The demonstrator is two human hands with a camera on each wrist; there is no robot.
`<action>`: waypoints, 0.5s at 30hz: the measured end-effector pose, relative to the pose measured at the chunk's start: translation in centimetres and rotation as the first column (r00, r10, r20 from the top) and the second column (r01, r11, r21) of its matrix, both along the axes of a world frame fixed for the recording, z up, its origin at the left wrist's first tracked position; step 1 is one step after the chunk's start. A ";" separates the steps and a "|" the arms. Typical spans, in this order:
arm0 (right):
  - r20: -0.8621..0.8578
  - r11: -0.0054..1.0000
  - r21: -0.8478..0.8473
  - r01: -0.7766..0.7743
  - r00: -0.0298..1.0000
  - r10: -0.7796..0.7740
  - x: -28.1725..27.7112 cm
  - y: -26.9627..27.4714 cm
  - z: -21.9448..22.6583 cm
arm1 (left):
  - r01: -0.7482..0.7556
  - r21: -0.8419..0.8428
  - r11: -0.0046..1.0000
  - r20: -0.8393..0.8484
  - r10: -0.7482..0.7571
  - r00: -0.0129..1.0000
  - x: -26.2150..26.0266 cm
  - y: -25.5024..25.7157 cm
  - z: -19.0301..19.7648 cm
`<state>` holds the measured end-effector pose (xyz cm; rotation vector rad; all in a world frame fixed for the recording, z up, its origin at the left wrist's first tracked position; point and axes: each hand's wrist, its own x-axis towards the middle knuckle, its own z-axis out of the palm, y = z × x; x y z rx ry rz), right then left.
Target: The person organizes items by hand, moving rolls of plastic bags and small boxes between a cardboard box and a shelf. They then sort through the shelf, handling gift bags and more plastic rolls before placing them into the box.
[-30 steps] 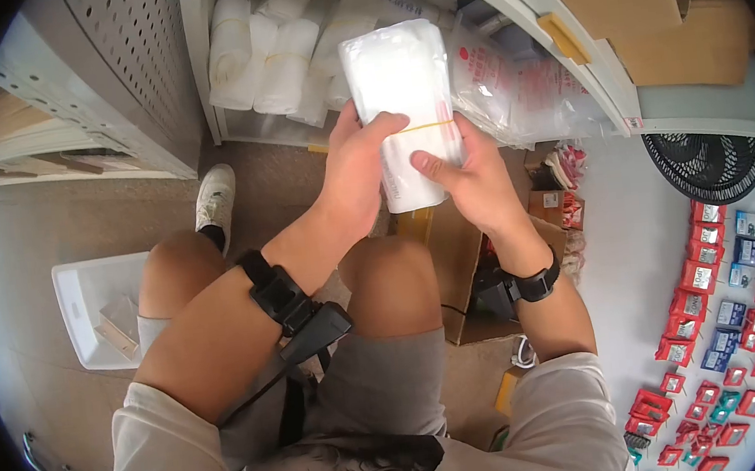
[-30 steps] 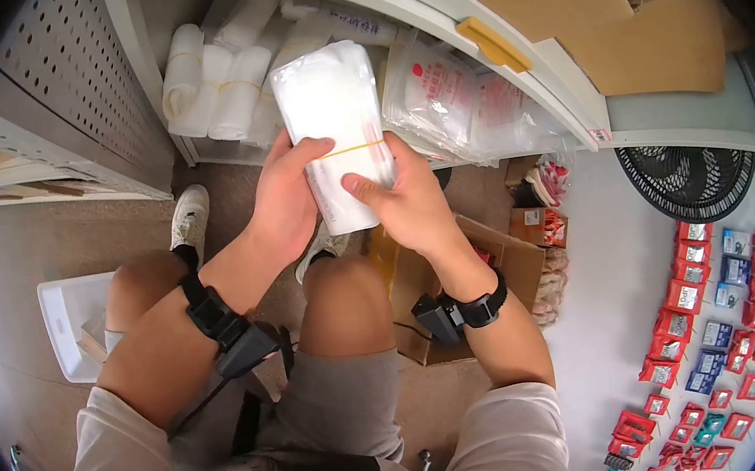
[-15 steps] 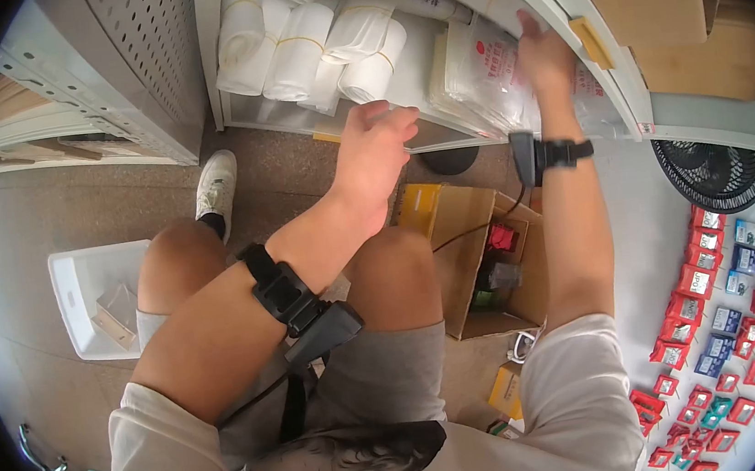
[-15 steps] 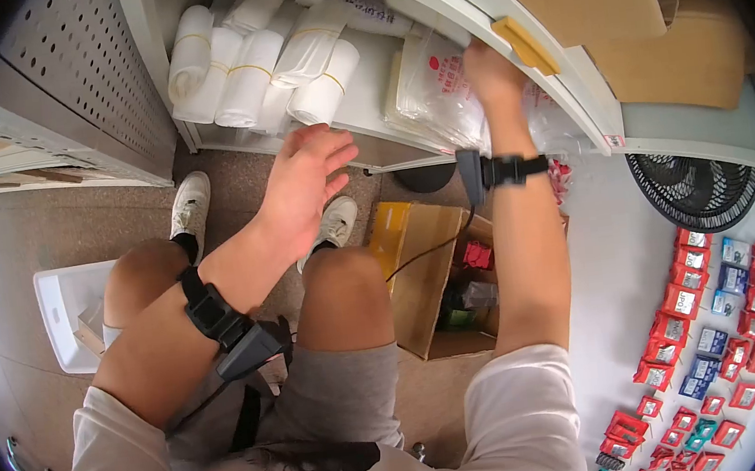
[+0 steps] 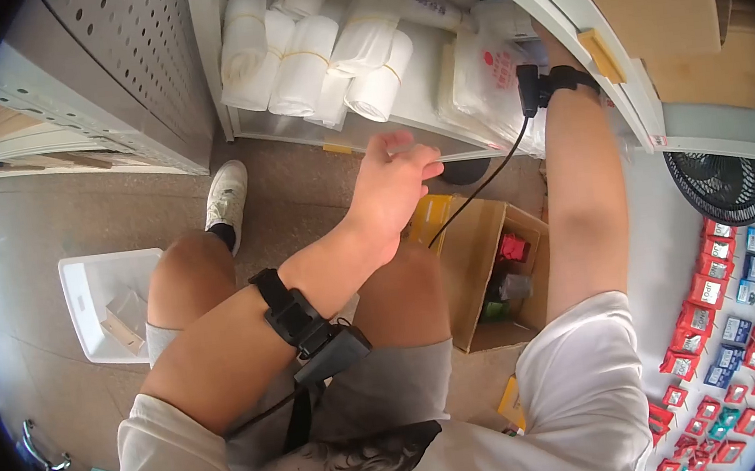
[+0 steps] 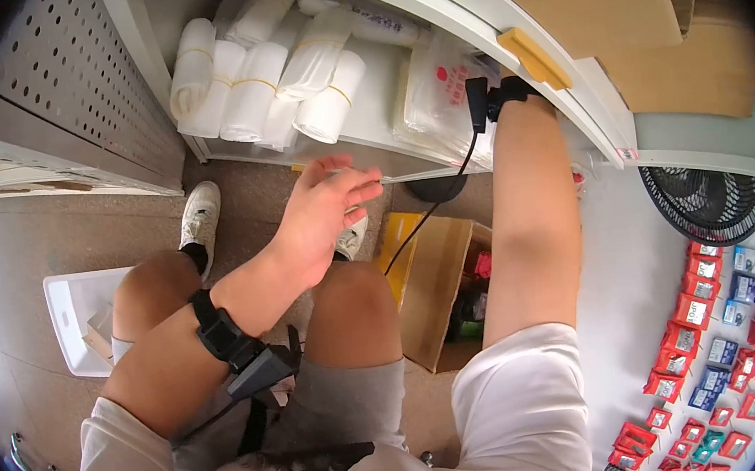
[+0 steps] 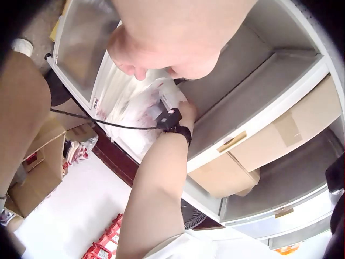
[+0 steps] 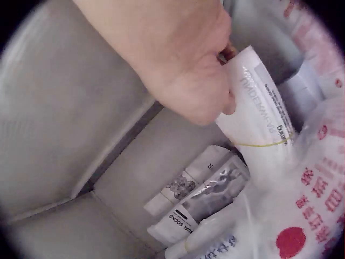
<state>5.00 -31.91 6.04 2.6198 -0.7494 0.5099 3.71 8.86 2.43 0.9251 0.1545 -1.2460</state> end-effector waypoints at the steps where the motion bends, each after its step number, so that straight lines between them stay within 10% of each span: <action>1: 0.009 1.000 0.002 0.000 1.000 0.000 0.2 0.0 -0.1 | 0.013 0.007 1.000 -0.006 -0.013 1.000 0.1 0.0 0.0; 15: 0.081 0.999 0.040 0.024 0.996 -0.027 -0.4 -0.3 -1.0 | 0.047 -0.010 0.999 -0.024 -0.047 0.999 -0.1 0.0 -0.1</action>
